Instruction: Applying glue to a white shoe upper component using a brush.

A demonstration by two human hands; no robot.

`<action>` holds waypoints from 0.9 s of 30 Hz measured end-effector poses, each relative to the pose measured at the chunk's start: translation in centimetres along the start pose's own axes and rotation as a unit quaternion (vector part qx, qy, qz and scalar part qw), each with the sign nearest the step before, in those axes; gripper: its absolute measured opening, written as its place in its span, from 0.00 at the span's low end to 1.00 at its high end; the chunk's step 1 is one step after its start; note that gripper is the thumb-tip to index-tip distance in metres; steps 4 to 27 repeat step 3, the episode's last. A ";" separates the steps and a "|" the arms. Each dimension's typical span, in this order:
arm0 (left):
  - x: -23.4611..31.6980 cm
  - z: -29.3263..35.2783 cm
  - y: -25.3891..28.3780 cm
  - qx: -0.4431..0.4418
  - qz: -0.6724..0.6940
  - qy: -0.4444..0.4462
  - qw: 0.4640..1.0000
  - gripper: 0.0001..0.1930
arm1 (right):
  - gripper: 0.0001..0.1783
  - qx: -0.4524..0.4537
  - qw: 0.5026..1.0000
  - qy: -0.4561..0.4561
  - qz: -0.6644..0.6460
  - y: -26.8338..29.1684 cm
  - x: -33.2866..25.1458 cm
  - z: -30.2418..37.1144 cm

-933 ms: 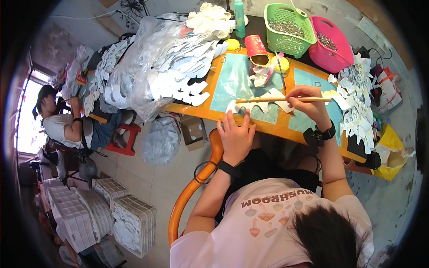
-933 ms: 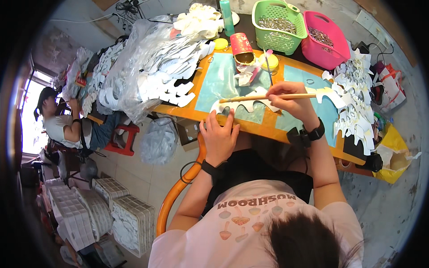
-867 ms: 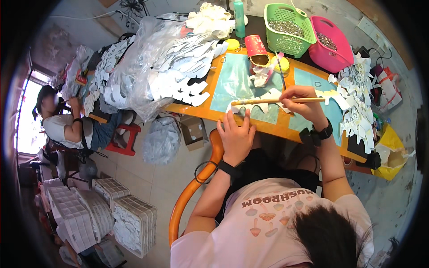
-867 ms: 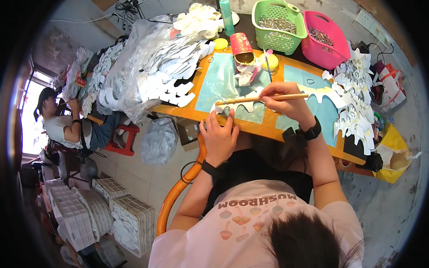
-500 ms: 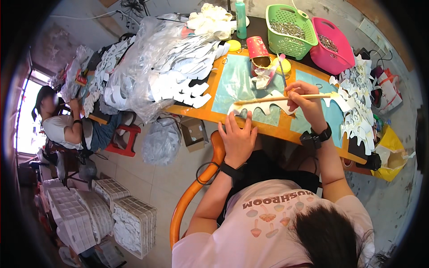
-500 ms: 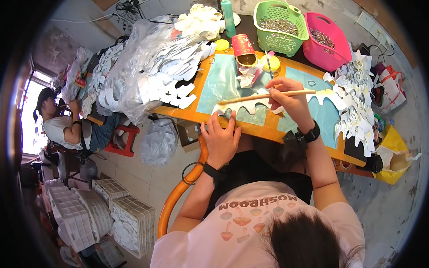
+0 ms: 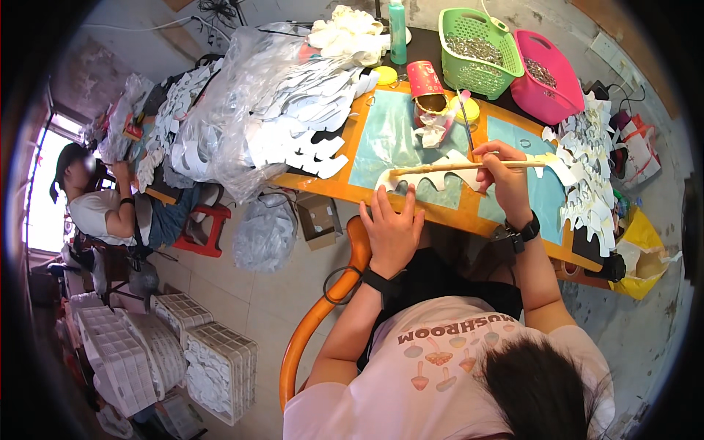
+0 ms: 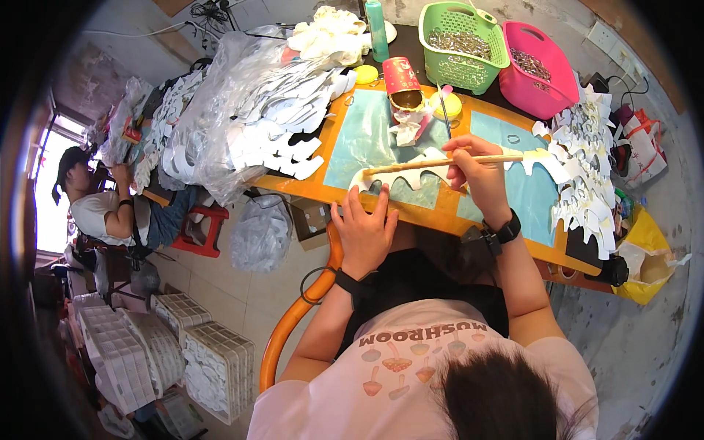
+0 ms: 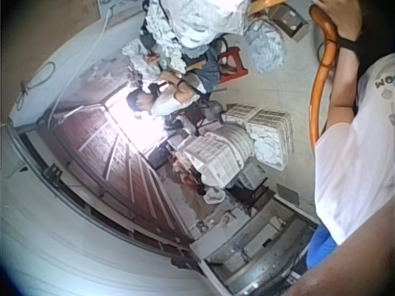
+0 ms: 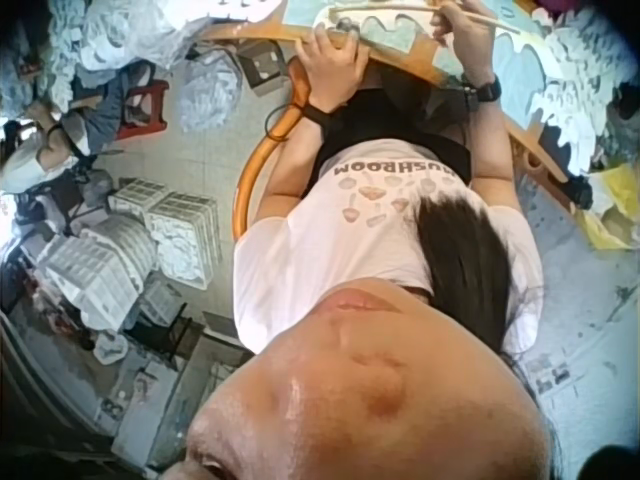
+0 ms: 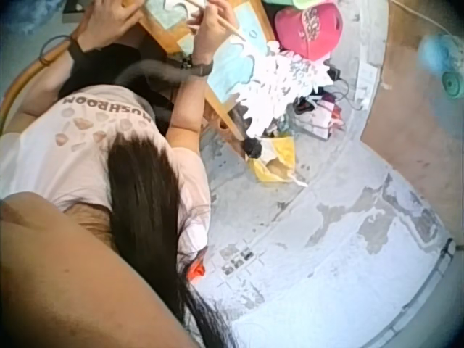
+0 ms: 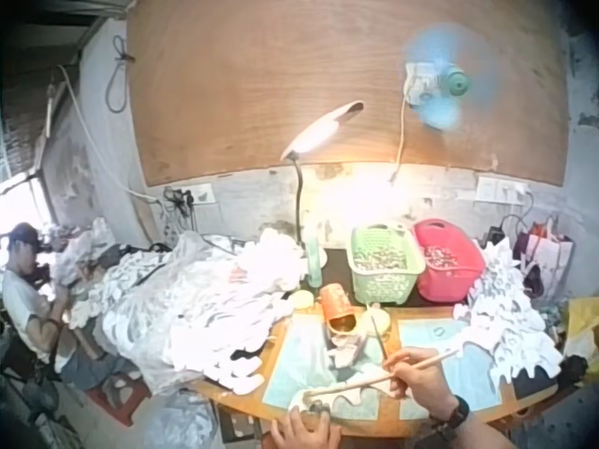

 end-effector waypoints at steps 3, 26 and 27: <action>0.0 0.0 -0.2 -0.007 0.005 0.003 1.000 0.28 | 0.10 -0.015 1.000 -0.021 -0.005 -1.5 0.7 0.0; 0.0 0.0 -0.2 -0.007 0.005 0.003 1.000 0.28 | 0.10 -0.015 1.000 -0.021 -0.005 -1.5 0.7 0.0; 0.0 0.0 -0.2 -0.007 0.005 0.003 1.000 0.28 | 0.10 -0.015 1.000 -0.021 -0.005 -1.5 0.7 0.0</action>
Point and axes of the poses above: each hand's wrist, its own z-axis away from the middle knuckle, its own y-axis out of the back of the hand, x = y × z, the point moved 6 cm from there along -z, towards the middle knuckle, and after that the axes turned 7 degrees about -y, right-handed, at the moved point
